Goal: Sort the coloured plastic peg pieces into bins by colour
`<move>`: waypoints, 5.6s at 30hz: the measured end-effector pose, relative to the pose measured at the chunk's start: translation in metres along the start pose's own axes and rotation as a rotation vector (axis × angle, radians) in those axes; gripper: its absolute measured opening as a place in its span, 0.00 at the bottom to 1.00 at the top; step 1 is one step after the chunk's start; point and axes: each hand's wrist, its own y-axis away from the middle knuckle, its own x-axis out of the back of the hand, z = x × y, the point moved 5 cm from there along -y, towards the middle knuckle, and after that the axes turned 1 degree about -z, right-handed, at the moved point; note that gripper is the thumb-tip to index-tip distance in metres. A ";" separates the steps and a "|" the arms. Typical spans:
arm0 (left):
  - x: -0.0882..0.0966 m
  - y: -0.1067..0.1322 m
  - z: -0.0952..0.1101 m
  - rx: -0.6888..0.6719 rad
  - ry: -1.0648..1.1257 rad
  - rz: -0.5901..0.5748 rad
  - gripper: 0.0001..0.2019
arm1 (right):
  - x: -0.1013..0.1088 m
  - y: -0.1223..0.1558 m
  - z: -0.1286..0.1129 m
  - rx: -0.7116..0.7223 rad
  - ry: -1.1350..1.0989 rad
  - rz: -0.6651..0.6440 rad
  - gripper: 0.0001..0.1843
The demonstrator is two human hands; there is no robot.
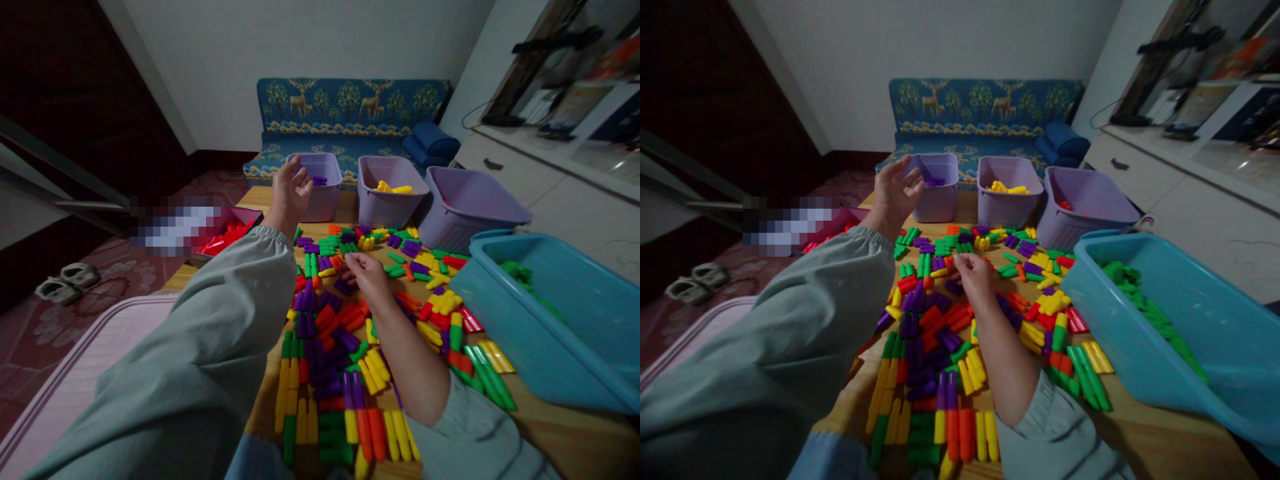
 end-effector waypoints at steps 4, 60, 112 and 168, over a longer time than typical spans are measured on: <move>-0.014 0.060 -0.008 0.136 -0.294 -0.154 0.23 | -0.001 -0.002 0.001 -0.011 0.002 0.003 0.20; 0.038 0.284 0.011 0.031 -1.409 -0.445 0.30 | 0.011 -0.001 -0.007 0.064 -0.056 0.034 0.23; 0.057 0.282 -0.017 -0.135 -1.110 -0.289 0.17 | 0.138 0.112 0.000 0.287 1.216 0.223 0.36; 0.016 0.234 -0.037 -0.183 -1.210 -0.232 0.19 | -0.048 -0.164 -0.042 0.209 1.490 -0.122 0.28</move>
